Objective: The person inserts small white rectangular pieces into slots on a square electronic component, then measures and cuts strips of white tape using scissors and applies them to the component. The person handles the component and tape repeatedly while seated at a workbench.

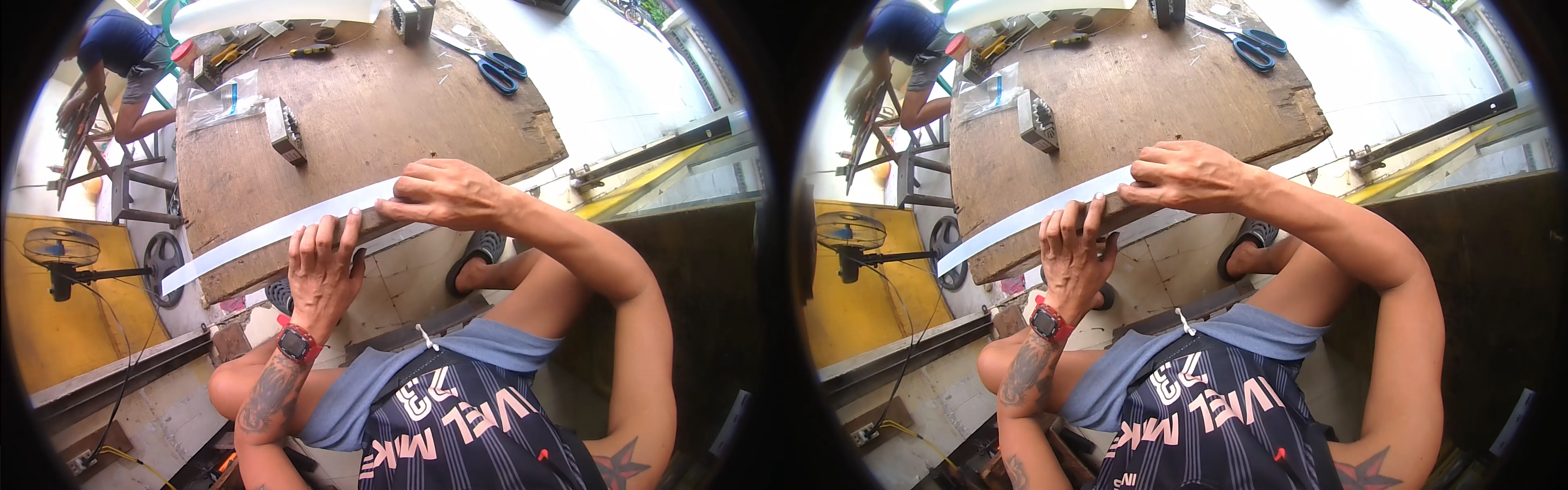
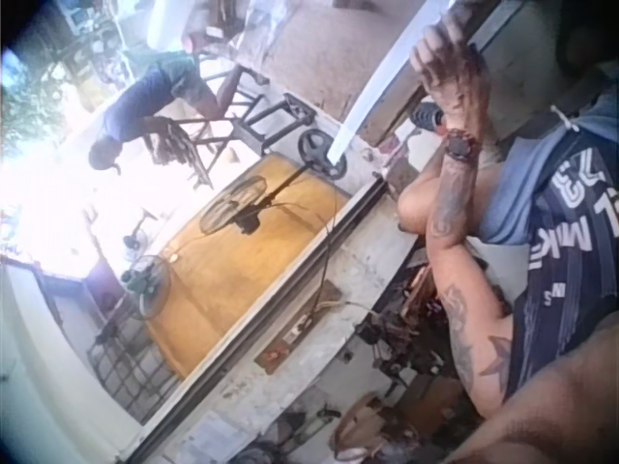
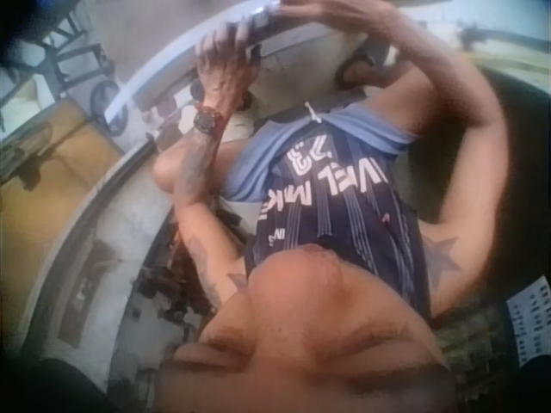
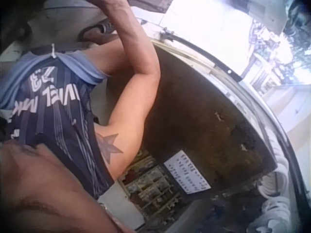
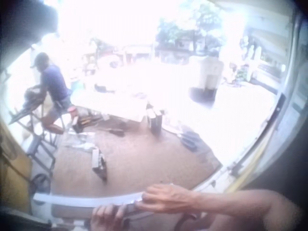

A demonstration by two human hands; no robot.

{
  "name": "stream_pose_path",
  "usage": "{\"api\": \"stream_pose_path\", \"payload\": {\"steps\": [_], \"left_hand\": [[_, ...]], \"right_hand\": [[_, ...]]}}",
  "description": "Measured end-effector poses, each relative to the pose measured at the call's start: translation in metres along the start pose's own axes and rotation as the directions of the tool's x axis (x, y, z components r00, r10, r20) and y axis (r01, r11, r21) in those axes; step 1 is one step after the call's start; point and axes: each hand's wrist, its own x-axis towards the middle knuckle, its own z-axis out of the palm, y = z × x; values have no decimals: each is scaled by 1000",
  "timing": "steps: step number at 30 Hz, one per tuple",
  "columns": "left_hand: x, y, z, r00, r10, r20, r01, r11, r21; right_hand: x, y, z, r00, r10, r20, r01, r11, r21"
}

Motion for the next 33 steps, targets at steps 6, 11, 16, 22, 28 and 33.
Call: {"api": "stream_pose_path", "payload": {"steps": [6, 11, 16, 22, 28, 33], "left_hand": [[12, 21, 9, 998, -61, 2, 61, 998, 18], [5, 0, 2, 999, -48, 20, 50, 995, -87], [-27, -40, -23, 994, -76, 81, 82, 994, -72], [-29, -40, -25, 993, -60, 104, 63, 998, -25], [-17, -15, -6, 991, -121, 62, 126, 988, -88], [-19, -18, -5, 999, -47, 20, 47, 999, -13]], "right_hand": [[-6, 2, -1, 999, 31, 17, -31, 999, 8], [20, -7, -9, 996, 57, 72, -58, 998, 8], [52, -26, 17, 997, -42, -58, 42, 999, 8], [36, -21, 21, 995, -39, -89, 36, 999, -25], [34, -17, 14, 998, -30, -63, 29, 999, -19], [21, -13, 9, 999, -16, -41, 17, 1000, 18]]}}
